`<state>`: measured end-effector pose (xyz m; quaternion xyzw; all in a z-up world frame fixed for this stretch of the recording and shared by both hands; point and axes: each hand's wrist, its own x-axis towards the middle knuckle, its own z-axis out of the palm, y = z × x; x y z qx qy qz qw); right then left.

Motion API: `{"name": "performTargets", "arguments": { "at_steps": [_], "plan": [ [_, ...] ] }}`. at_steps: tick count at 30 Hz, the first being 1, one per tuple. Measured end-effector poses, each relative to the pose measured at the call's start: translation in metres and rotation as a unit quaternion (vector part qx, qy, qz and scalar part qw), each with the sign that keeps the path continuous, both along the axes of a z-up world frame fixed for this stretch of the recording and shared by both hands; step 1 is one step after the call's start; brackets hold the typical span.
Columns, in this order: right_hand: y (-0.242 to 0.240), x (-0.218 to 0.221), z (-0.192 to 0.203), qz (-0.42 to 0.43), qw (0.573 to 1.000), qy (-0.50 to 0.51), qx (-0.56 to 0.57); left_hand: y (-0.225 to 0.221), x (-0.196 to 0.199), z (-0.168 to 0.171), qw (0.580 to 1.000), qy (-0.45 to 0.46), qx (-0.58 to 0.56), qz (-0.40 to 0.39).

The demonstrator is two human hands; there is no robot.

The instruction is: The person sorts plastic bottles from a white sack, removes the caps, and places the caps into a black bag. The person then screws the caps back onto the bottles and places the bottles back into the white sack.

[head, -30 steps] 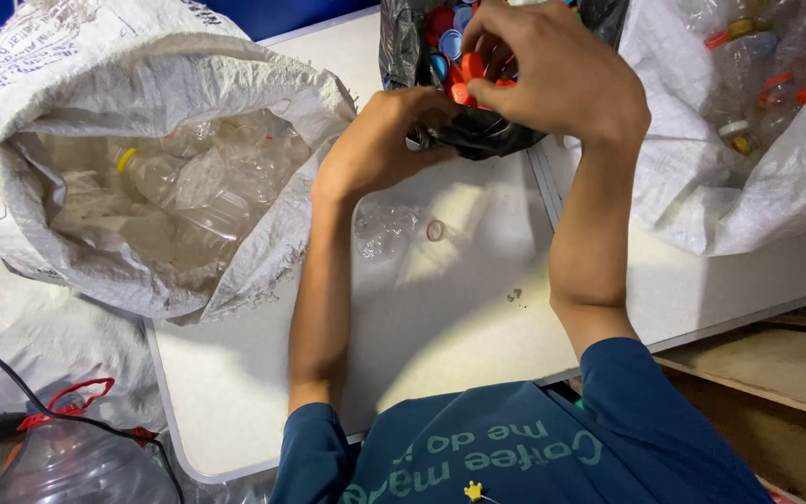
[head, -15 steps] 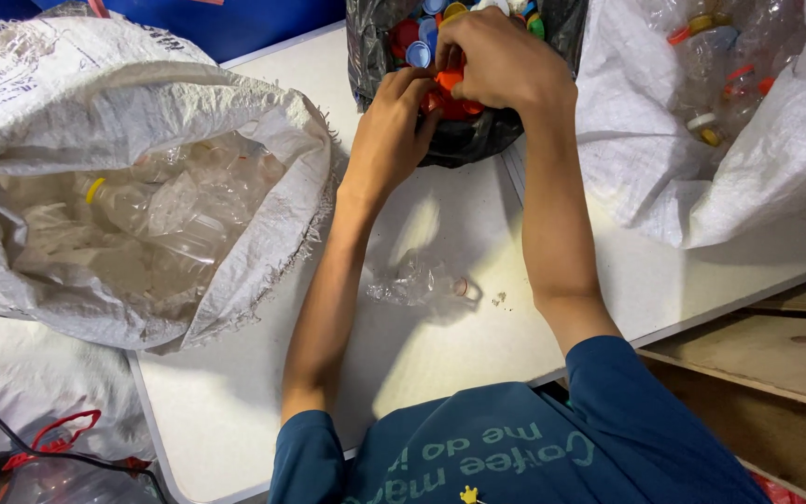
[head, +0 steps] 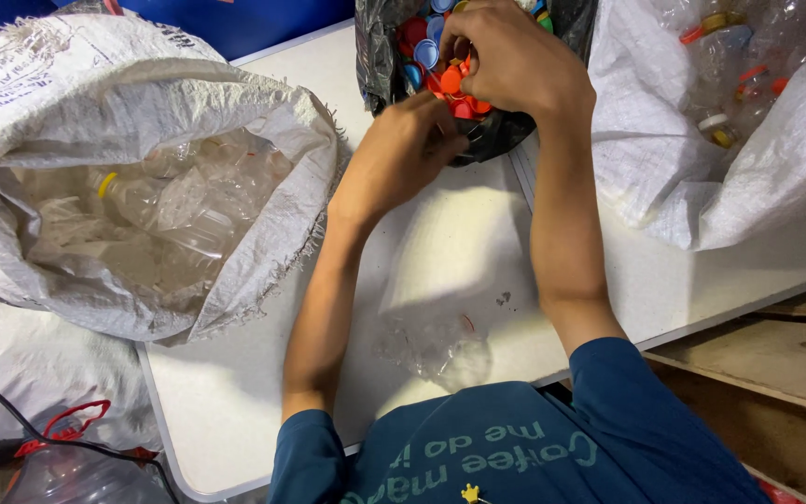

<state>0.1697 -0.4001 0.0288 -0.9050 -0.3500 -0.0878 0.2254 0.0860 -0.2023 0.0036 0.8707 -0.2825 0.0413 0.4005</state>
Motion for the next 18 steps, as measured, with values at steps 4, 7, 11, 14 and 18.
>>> {"name": "performTargets", "arguments": {
  "at_steps": [4, 7, 11, 14, 18],
  "plan": [
    [-0.001, -0.011, 0.012, 0.018, 0.999, 0.026, 0.034, -0.022, -0.051, 0.002, 0.979, 0.071, 0.11, -0.155],
    [-0.003, -0.017, 0.013, 0.02, 1.0, -0.01, 0.021, -0.057, -0.093, -0.033, 0.926, 0.136, 0.225, -0.271],
    [-0.004, -0.021, 0.02, -0.012, 0.999, 0.027, 0.034, -0.098, -0.118, -0.059, 0.895, 0.146, 0.32, -0.276],
    [-0.005, -0.02, 0.02, -0.002, 1.0, 0.005, 0.018, -0.108, -0.118, -0.076, 0.84, 0.245, 0.428, -0.226],
    [-0.001, -0.022, 0.019, 0.023, 0.999, -0.014, 0.022, -0.099, -0.112, -0.137, 0.944, 0.107, 0.278, -0.144]
  ]
}}
